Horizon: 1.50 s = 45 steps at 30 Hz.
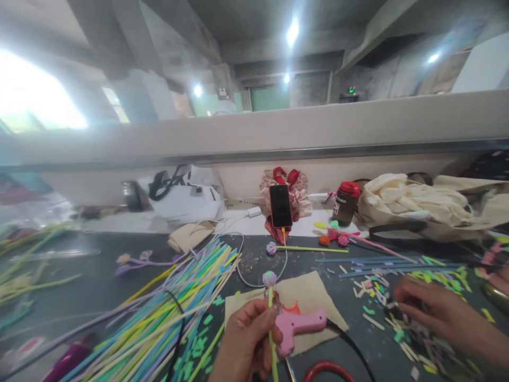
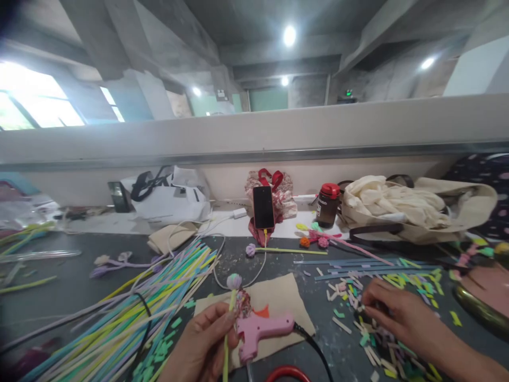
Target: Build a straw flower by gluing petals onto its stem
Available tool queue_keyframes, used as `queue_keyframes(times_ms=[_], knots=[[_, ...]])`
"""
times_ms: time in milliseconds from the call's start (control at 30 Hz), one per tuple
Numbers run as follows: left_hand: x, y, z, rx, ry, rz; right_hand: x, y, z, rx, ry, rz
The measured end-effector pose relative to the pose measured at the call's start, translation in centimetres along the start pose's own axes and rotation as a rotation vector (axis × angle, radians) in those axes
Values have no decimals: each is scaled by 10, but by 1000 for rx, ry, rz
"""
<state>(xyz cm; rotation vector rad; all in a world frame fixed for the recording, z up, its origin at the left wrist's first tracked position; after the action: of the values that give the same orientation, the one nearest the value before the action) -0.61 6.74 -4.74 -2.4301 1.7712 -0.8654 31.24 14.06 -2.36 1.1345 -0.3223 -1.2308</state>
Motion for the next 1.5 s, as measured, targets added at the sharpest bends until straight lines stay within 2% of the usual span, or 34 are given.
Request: queue_keyframes(times_ms=[100,200,300,367,500,700,833,967,1033,1167,1267,1500], knots=[[1,1,-1,15,2,-3,-1,-8,5,-26,-16,67],[3,1,-2,6,9,-15,-5,-14,8,-135,-114,77],[4,-1,-1,2,13,-10,-8,-25,12,-412,-351,92],[4,-1,0,-1,16,-25,-8,-37,19,-678,-526,104],[5,0,2,-18,44,-58,-13,-51,37,-773,-598,101],[3,-5,5,-5,37,-12,-20,-59,57,-861,-624,93],[2,-7,9,27,29,42,-28,-70,81,-884,-565,132],[6,-10,11,94,35,120,-38,-86,118,-892,-491,199],[6,-12,12,131,37,158,-46,-86,139,-841,-377,185],[3,-12,12,174,18,194,-62,-74,177,-681,-25,73],[0,-9,11,205,10,177,-67,-75,187,-657,65,40],[-2,-2,9,169,-27,127,-65,-81,189,-567,183,-18]])
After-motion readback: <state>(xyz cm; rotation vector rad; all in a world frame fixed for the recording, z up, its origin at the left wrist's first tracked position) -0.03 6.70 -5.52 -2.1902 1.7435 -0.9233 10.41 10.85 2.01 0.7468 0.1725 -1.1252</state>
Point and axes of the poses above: each hand's wrist, its own x-axis away from the middle knuckle, its own y-axis out of the back of the hand, z = x × y, the point moved 7 cm from there along -x, towards the middle knuckle, and after that the axes turned 9 degrees about -z, right-handed, at the moved point
